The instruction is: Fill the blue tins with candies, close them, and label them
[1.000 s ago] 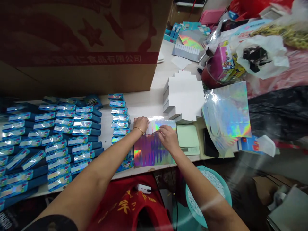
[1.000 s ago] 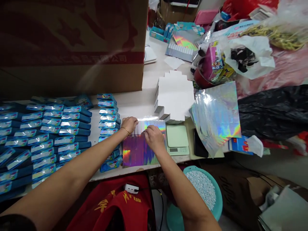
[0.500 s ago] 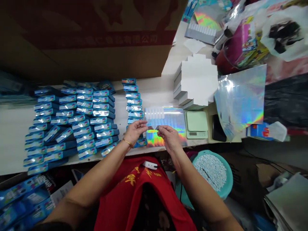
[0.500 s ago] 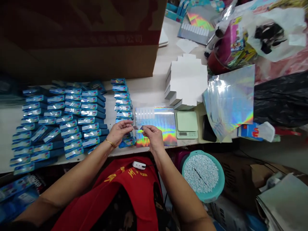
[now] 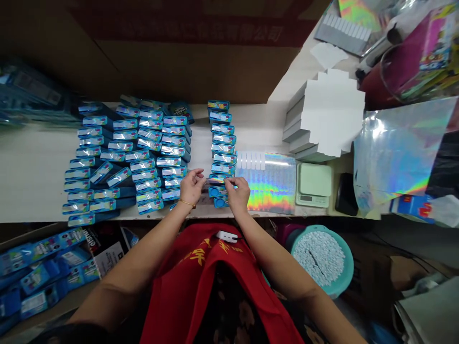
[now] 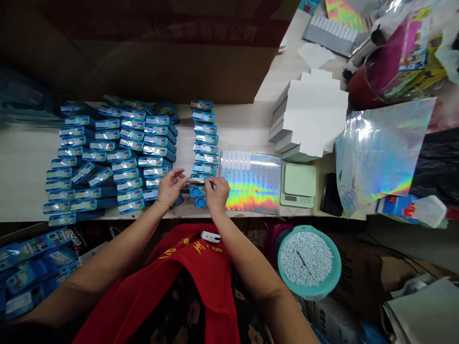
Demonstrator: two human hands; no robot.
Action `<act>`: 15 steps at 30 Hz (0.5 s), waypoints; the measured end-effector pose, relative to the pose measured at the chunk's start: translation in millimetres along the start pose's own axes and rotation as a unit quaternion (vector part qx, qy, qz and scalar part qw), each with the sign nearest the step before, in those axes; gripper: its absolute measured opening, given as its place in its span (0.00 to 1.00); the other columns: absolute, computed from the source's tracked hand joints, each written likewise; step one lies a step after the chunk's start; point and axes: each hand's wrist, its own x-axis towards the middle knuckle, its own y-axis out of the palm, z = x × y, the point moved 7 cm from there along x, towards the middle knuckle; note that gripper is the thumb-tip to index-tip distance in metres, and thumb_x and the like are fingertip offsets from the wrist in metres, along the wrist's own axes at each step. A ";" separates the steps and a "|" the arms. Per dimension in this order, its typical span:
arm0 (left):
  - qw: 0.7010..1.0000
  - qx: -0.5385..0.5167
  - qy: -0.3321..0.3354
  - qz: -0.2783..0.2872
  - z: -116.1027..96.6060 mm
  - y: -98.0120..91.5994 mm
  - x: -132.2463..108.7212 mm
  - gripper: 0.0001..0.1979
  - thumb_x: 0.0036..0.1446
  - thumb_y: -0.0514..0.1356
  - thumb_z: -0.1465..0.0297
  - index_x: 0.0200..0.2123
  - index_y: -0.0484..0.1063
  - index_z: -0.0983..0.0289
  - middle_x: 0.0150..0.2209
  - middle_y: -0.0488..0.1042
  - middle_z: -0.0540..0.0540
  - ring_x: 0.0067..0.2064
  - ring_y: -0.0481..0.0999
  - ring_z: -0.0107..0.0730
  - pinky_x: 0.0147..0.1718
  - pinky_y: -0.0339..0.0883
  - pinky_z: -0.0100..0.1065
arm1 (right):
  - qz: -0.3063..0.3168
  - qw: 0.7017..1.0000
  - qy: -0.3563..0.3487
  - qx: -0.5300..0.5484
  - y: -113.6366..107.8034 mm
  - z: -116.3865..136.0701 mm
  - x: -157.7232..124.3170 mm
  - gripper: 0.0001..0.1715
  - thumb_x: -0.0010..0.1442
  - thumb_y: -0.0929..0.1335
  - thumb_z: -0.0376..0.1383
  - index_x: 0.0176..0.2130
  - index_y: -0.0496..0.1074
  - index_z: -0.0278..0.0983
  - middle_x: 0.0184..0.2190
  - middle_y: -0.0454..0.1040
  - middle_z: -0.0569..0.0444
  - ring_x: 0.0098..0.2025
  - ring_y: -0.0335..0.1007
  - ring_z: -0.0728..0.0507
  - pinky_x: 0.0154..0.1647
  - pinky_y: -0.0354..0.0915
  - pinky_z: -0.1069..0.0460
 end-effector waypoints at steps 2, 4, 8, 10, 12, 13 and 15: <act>0.998 0.052 0.027 -0.004 -0.7 1.0 3.2 0.16 0.45 0.58 0.72 0.41 0.68 0.66 0.32 0.68 0.52 0.26 0.67 0.24 0.30 0.64 0.30 | 0.004 0.999 -0.010 -0.040 3.2 -1.9 2.5 0.10 0.53 0.65 0.39 0.27 0.73 0.36 0.26 0.70 0.54 0.33 0.63 0.46 0.39 0.57 0.51; 0.994 0.095 0.044 -0.013 -0.4 2.4 4.8 0.16 0.45 0.57 0.73 0.41 0.69 0.66 0.32 0.68 0.53 0.28 0.68 0.26 0.32 0.64 0.31 | 0.013 0.997 -0.017 -0.080 7.4 -3.6 4.0 0.10 0.54 0.65 0.39 0.28 0.73 0.37 0.27 0.70 0.53 0.34 0.63 0.46 0.39 0.56 0.51; 0.990 0.133 0.044 -0.019 3.9 8.1 7.3 0.16 0.45 0.57 0.74 0.41 0.69 0.67 0.31 0.68 0.53 0.29 0.68 0.27 0.35 0.65 0.32 | 0.032 0.985 -0.028 -0.164 11.8 -3.5 4.4 0.11 0.54 0.64 0.39 0.29 0.73 0.37 0.29 0.69 0.52 0.35 0.61 0.44 0.38 0.54 0.50; 0.988 0.144 0.047 -0.012 5.3 11.5 8.9 0.16 0.45 0.57 0.75 0.41 0.69 0.66 0.31 0.68 0.53 0.29 0.68 0.27 0.36 0.65 0.33 | 0.038 0.977 -0.037 -0.204 8.3 -0.4 3.7 0.12 0.56 0.63 0.39 0.34 0.73 0.36 0.30 0.68 0.51 0.36 0.60 0.44 0.38 0.53 0.50; 0.987 0.152 0.052 -0.010 5.5 12.7 9.7 0.16 0.46 0.56 0.75 0.41 0.70 0.66 0.32 0.69 0.53 0.29 0.69 0.27 0.37 0.65 0.33 | 0.055 0.965 -0.065 -0.249 3.1 6.0 2.5 0.14 0.58 0.60 0.38 0.41 0.71 0.37 0.32 0.68 0.50 0.38 0.59 0.43 0.38 0.52 0.49; 0.987 0.152 0.052 -0.012 5.2 12.1 9.3 0.15 0.46 0.56 0.75 0.41 0.70 0.66 0.33 0.70 0.54 0.30 0.70 0.27 0.38 0.65 0.34 | 0.075 0.954 -0.090 -0.274 1.7 10.1 1.4 0.16 0.59 0.59 0.36 0.44 0.70 0.39 0.34 0.67 0.50 0.39 0.58 0.43 0.39 0.51 0.49; 0.989 0.140 0.044 -0.025 3.9 9.0 5.7 0.15 0.49 0.54 0.73 0.42 0.69 0.66 0.34 0.71 0.55 0.32 0.71 0.29 0.39 0.66 0.34 | 0.134 0.924 -0.149 -0.326 2.3 17.4 -2.6 0.18 0.59 0.58 0.34 0.48 0.67 0.43 0.37 0.67 0.49 0.40 0.56 0.41 0.39 0.49 0.47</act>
